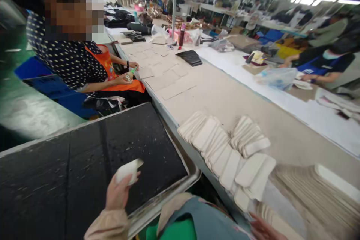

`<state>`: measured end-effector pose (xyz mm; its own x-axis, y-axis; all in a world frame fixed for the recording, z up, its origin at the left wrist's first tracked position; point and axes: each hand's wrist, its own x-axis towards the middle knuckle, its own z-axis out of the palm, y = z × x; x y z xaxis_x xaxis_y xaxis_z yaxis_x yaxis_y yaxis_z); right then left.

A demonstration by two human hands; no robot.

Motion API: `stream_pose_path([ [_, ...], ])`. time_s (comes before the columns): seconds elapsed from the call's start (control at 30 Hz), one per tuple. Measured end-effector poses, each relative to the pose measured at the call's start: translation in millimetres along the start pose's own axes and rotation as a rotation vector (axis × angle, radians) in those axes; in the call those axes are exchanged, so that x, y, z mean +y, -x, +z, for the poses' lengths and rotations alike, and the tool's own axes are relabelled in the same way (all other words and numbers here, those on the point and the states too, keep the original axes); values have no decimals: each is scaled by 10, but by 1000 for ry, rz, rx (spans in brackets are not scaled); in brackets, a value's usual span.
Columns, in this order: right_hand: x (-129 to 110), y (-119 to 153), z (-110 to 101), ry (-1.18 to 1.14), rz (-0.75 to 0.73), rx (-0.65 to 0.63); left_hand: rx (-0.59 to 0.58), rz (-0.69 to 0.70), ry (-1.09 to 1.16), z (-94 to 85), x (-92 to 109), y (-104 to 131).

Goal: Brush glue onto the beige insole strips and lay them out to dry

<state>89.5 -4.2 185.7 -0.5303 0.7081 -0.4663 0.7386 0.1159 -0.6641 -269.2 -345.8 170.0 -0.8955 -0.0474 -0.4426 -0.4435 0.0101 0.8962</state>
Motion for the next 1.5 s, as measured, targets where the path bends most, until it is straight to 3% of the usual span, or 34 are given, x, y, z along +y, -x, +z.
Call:
stream_pose_path([
  [0.1,-29,-42,-18,-195,53,-68,-321,-24,149,671,146,454],
  [0.23,-462,46,-220,-677,21,-177,-695,-95,89,1640,288,1222],
  [0.33,-662,96,-420,-966,-55,-176,-900,-107,23,2094,268,1806],
  [0.43,-580,161,-644,-1148,-121,-155,-1059,-150,-82,2374,133,2287],
  [0.63,9,482,-1102,-1300,-152,78,-1224,-166,-266,2720,-203,2974],
  [0.93,715,774,-1560,-1251,-265,242,-1406,-88,-391,3034,-444,3701],
  [1.13,899,909,-1809,-1305,-293,210,-1430,-39,-501,3191,-542,3928],
  [1.23,933,891,-1878,-1329,-263,277,-1442,17,-570,3275,-539,3988],
  [1.5,1006,814,-1911,-1396,-243,450,-1564,-17,-506,3600,-695,3864],
])
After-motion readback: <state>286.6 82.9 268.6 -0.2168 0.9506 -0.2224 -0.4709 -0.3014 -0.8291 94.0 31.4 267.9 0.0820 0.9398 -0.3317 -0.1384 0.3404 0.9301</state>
